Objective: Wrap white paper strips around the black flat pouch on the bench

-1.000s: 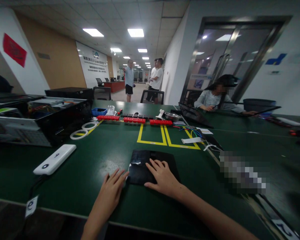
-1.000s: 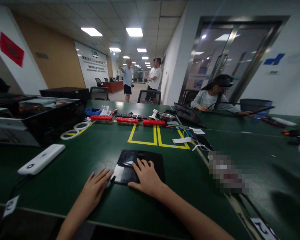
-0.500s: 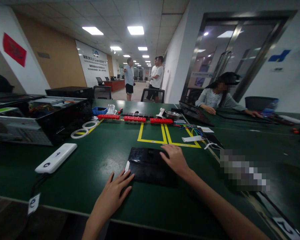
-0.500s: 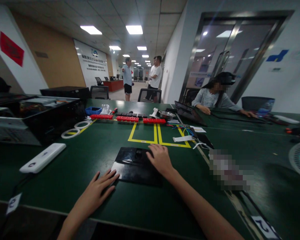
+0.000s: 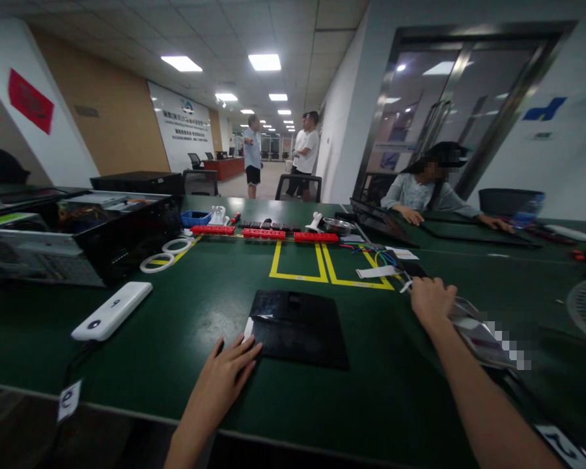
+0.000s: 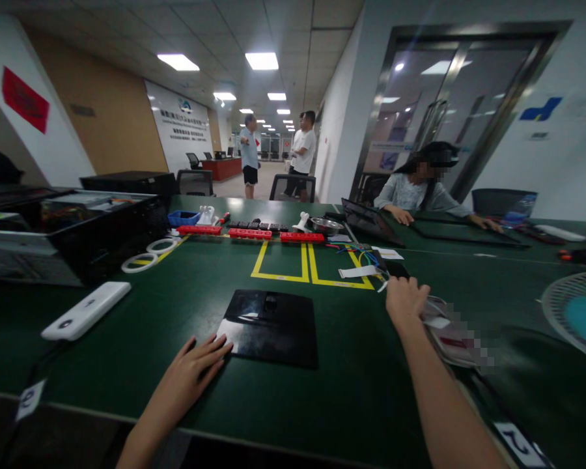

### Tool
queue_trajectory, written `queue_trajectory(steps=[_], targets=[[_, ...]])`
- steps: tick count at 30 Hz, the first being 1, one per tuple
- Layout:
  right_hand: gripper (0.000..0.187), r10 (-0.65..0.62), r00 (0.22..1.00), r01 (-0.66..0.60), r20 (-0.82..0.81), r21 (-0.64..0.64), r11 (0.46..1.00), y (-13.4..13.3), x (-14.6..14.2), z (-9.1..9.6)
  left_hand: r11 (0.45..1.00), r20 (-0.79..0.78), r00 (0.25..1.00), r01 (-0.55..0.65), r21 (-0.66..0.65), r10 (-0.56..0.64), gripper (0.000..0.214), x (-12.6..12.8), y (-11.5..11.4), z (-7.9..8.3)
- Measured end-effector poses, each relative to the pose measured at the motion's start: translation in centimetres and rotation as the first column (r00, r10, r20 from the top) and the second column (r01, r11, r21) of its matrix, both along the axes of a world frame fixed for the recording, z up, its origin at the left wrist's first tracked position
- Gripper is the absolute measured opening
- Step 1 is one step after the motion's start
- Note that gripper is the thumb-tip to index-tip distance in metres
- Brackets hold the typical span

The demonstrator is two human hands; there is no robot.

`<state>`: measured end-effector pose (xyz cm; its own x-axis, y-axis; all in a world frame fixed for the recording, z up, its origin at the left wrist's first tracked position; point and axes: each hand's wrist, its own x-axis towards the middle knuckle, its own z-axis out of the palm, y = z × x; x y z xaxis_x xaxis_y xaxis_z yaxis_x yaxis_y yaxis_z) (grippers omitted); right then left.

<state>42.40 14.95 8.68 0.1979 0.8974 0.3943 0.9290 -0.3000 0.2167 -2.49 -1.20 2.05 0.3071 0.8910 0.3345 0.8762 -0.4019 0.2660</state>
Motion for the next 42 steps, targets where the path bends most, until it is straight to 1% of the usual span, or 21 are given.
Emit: queue_trajectory(steps=[3,8,11,16,19,21,23,24,26,28,29,30,31,33,35,37,38,39,40,42], targets=[[0.041,-0.010,1.000,0.010,0.000,-0.012,1.000,0.4,0.0,-0.1,0.999,-0.010,1.000,-0.008,0.031,0.008,0.036,-0.1,0.1,0.0],[0.039,0.002,1.000,-0.002,0.008,0.004,1.000,0.4,-0.1,0.3,0.999,-0.038,0.999,-0.008,0.037,0.009,0.032,-0.1,0.5,0.2],[0.039,0.002,1.000,-0.002,0.028,0.022,1.000,0.2,-0.1,0.3,0.999,-0.043,0.999,-0.032,0.031,0.033,0.030,0.2,0.6,0.7],[0.036,-0.009,1.000,0.009,0.025,0.001,1.000,0.3,0.2,0.0,0.996,-0.035,0.996,-0.088,-0.023,0.087,0.025,0.9,0.4,1.9],[0.034,-0.002,1.000,0.002,0.027,0.012,1.000,0.1,0.3,0.1,0.993,-0.019,0.993,-0.113,-0.021,0.112,0.023,1.4,0.3,2.3],[0.034,0.024,0.999,-0.026,0.044,0.054,0.998,-0.2,0.4,0.4,0.993,-0.027,0.992,-0.121,-0.014,0.121,0.022,1.5,0.2,2.3],[0.034,0.086,0.993,-0.097,0.077,0.152,0.984,-0.4,0.3,0.8,0.992,-0.048,0.991,-0.125,-0.012,0.124,0.022,1.6,0.2,2.4],[0.034,0.127,0.988,-0.144,0.090,0.216,0.966,-0.4,0.2,1.0,0.992,-0.060,0.990,-0.127,-0.015,0.126,0.022,1.6,0.2,2.5],[0.032,0.221,0.972,-0.236,0.083,0.345,0.909,-0.4,-0.3,1.5,0.991,-0.075,0.988,-0.134,-0.023,0.132,0.022,1.7,0.2,2.6],[0.031,0.354,0.935,-0.321,0.011,0.453,0.832,-0.5,-1.4,2.0,0.990,-0.073,0.988,-0.137,-0.025,0.134,0.022,1.7,0.4,2.7],[0.030,0.441,0.897,-0.362,-0.040,0.508,0.782,-0.7,-2.2,2.3,0.991,-0.065,0.989,-0.135,-0.018,0.134,0.021,1.7,0.4,2.7],[0.030,0.538,0.837,-0.405,-0.093,0.556,0.726,-0.9,-3.2,2.5,0.991,-0.051,0.990,-0.132,-0.008,0.131,0.021,1.7,0.5,2.7],[0.029,0.633,0.761,-0.445,-0.143,0.594,0.670,-1.2,-4.3,2.7,0.992,-0.030,0.991,-0.128,0.003,0.128,0.020,1.6,0.6,2.5],[0.027,0.778,0.587,-0.514,-0.224,0.639,0.572,-2.2,-6.8,3.0,0.993,0.040,0.993,-0.116,0.023,0.115,0.019,1.4,0.8,2.0],[0.024,0.854,0.438,-0.593,-0.282,0.624,0.509,-3.4,-9.5,2.9,0.992,0.157,0.981,-0.118,0.042,0.110,0.019,0.9,1.0,1.4],[0.023,0.888,0.315,-0.705,-0.334,0.545,0.455,-4.8,-12.2,2.3,0.985,0.296,0.946,-0.157,0.066,0.131,0.023,0.4,1.0,0.9],[0.024,0.898,0.268,-0.761,-0.350,0.495,0.420,-5.4,-13.5,1.8,0.979,0.359,0.921,-0.190,0.073,0.152,0.026,0.2,1.0,0.8],[0.024,0.905,0.235,-0.811,-0.355,0.441,0.384,-6.0,-14.7,1.1,0.970,0.413,0.893,-0.230,0.076,0.179,0.028,0.0,1.0,0.7],[0.024,0.913,0.220,-0.851,-0.343,0.390,0.351,-6.6,-15.9,0.4,0.961,0.454,0.867,-0.266,0.073,0.206,0.030,-0.1,0.9,0.7],[0.025,0.934,0.241,-0.908,-0.264,0.278,0.313,-7.7,-18.0,-1.0,0.949,0.499,0.834,-0.307,0.065,0.236,0.031,-0.2,0.7,0.9]])
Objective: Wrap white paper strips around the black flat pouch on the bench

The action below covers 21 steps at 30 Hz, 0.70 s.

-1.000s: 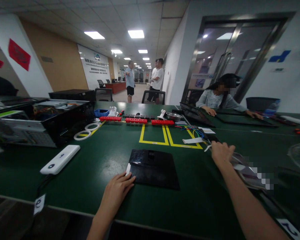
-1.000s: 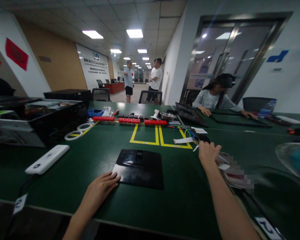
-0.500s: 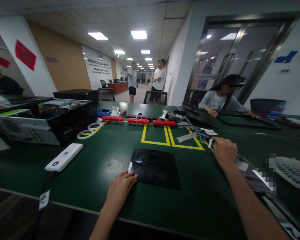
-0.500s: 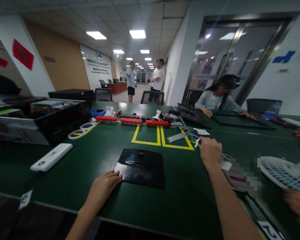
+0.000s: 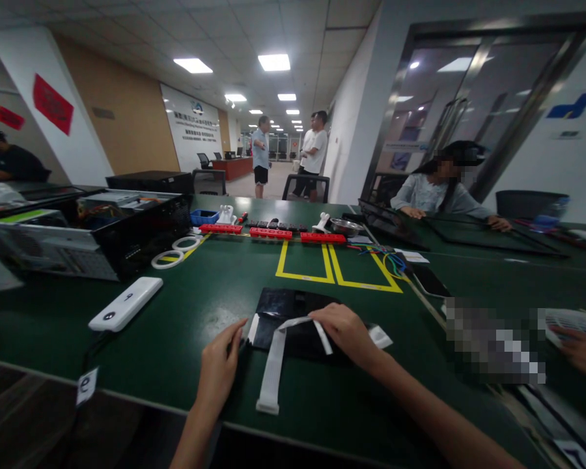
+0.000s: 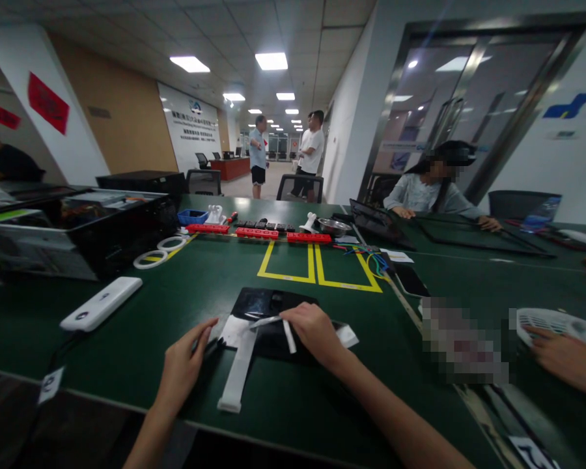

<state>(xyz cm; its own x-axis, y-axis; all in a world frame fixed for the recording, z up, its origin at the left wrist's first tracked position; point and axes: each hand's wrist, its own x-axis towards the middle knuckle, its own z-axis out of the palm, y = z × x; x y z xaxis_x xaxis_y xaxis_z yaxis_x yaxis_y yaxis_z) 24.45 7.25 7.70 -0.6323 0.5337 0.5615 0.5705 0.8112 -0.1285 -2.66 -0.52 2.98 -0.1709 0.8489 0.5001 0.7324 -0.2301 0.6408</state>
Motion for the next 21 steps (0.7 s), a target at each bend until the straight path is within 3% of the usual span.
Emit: queue_trajectory(steps=[4,7,10,14,21], targets=[[0.028,-0.065,0.961,0.020,0.270,0.165,0.986,-1.6,-2.7,-1.6,0.990,-0.071,0.989,0.136,0.042,-0.133,0.029,0.5,-0.4,0.3],[0.029,-0.148,0.922,0.050,0.357,0.270,0.962,-2.2,-3.7,-1.8,0.951,-0.217,0.933,0.303,0.053,-0.285,0.028,0.9,-0.5,0.1],[0.029,-0.196,0.894,0.070,0.402,0.307,0.949,-2.4,-4.4,-2.0,0.922,-0.338,0.866,0.387,-0.013,-0.369,0.030,1.2,-0.5,-0.2],[0.029,-0.212,0.884,0.090,0.417,0.292,0.952,-2.3,-5.0,-2.4,0.913,-0.407,0.821,0.396,-0.098,-0.400,0.040,1.3,-0.4,-0.5],[0.031,-0.189,0.890,0.098,0.415,0.231,0.968,-1.9,-5.1,-2.2,0.917,-0.464,0.796,0.384,-0.108,-0.388,0.045,1.5,-0.5,-0.5]])
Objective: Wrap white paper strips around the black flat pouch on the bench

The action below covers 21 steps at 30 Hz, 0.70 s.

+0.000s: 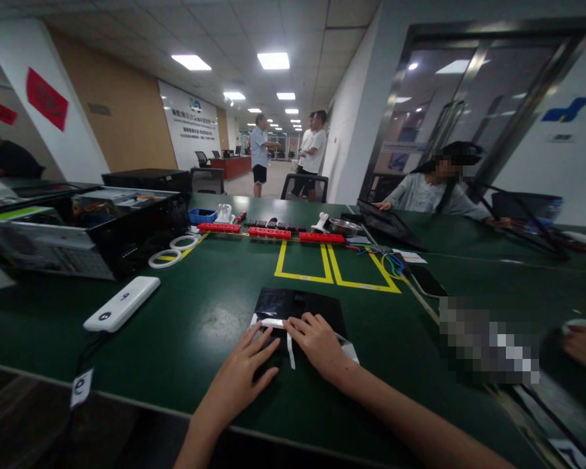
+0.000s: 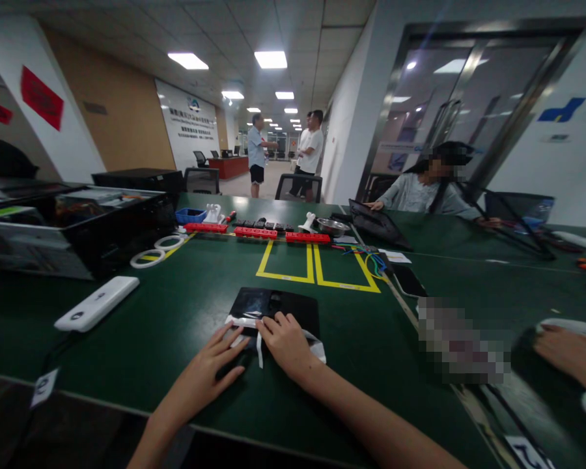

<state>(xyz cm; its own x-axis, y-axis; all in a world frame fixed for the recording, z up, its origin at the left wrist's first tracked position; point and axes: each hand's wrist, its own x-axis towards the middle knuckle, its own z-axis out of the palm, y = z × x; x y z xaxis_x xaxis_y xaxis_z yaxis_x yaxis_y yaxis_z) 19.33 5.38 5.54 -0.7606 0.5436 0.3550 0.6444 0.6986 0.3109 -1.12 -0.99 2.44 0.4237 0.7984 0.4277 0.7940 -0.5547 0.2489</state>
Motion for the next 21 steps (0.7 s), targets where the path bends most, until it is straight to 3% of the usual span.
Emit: queue_trajectory(steps=[7,21], targets=[[0.037,0.069,0.996,-0.076,-0.051,-0.130,0.989,0.50,0.11,0.05,0.998,-0.012,1.000,-0.024,-0.051,0.024,0.063,0.13,0.11,-0.38],[0.034,0.178,0.980,-0.194,-0.084,-0.255,0.947,0.72,0.62,-0.48,0.996,-0.033,0.997,-0.069,-0.050,0.068,0.061,0.44,0.10,-0.57]])
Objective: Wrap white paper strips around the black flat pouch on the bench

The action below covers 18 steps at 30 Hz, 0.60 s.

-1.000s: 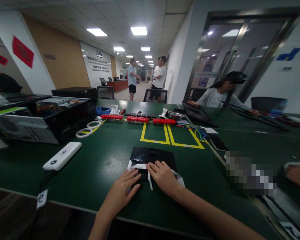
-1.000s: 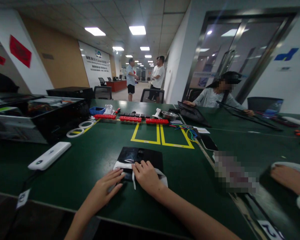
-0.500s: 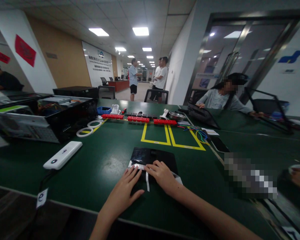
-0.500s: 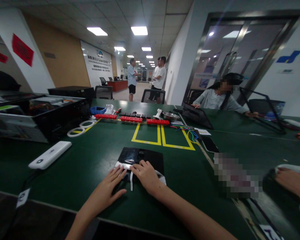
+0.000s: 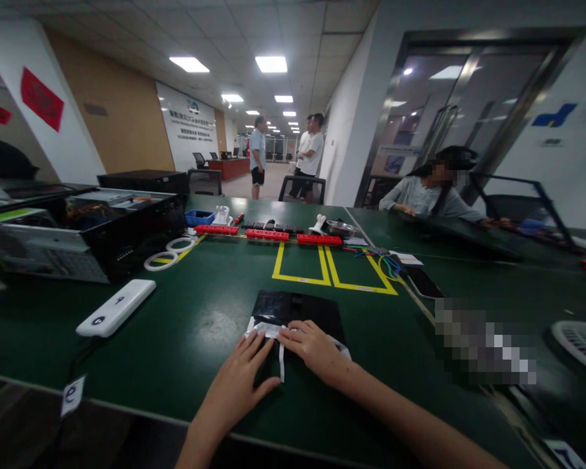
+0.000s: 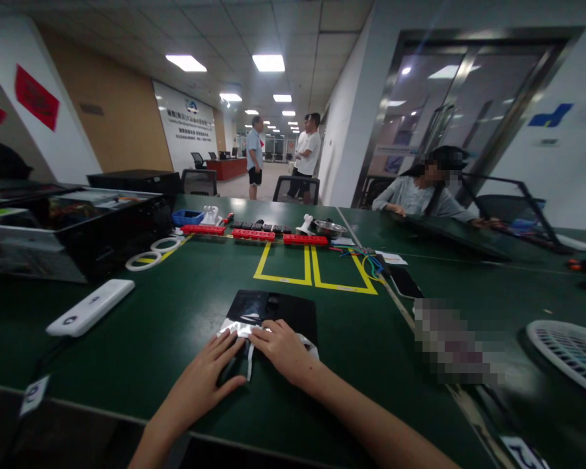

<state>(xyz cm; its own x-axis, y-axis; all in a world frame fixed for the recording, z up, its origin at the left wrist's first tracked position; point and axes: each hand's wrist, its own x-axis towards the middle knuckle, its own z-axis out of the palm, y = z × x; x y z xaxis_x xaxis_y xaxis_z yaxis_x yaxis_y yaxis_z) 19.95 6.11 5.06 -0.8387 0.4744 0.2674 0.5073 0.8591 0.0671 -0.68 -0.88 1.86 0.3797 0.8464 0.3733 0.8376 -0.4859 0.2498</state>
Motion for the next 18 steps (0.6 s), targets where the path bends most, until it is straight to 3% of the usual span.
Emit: queue_trajectory(steps=[5,11,18], targets=[[0.040,0.035,0.999,-0.039,-0.021,-0.216,0.976,0.0,0.5,0.8,1.000,0.021,1.000,-0.009,-0.010,0.010,0.061,0.0,0.0,0.0],[0.061,0.130,0.992,-0.108,0.007,-0.513,0.852,-0.2,2.0,3.1,0.998,0.010,0.998,-0.061,-0.009,0.061,0.060,0.7,0.1,0.6],[0.072,0.134,0.991,-0.106,0.008,-0.569,0.816,0.2,2.5,2.6,0.993,-0.029,0.993,-0.113,0.028,0.114,0.058,1.8,0.1,1.9]])
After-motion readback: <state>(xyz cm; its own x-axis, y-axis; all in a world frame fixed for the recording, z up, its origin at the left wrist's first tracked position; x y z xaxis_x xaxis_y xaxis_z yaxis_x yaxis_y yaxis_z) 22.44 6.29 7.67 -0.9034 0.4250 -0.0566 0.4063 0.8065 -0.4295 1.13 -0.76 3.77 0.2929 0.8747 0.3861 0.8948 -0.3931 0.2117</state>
